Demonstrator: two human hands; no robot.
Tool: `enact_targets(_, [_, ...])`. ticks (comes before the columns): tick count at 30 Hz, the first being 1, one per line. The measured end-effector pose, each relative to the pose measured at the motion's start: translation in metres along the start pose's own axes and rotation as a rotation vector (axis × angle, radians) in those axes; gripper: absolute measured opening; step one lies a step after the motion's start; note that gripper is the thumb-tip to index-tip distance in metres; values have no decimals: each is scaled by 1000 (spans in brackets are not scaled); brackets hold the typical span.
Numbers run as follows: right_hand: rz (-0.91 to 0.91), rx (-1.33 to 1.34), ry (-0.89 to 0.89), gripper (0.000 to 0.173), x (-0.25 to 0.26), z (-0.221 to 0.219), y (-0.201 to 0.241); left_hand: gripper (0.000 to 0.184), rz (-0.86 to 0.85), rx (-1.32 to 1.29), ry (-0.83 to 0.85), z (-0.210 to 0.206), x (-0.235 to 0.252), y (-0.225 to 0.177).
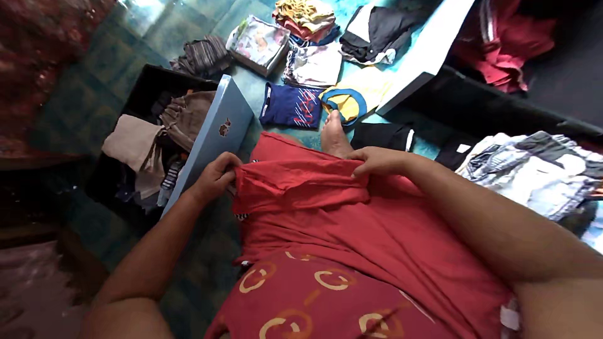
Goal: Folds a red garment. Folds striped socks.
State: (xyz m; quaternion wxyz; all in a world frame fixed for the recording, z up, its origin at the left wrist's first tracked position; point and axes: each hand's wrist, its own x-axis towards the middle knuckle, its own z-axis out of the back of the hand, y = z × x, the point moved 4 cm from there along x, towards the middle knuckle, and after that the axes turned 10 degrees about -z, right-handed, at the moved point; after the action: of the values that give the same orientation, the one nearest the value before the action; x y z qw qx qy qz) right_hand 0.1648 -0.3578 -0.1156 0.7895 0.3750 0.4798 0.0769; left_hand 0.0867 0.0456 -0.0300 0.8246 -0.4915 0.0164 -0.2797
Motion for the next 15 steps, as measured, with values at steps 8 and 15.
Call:
enact_targets(8, [17, -67, -272, 10, -19, 8, -1, 11, 446, 86, 184, 18, 1, -15])
enact_targets(15, [-73, 469, -188, 24, -35, -5, 6, 9, 374, -68, -2, 18, -8, 25])
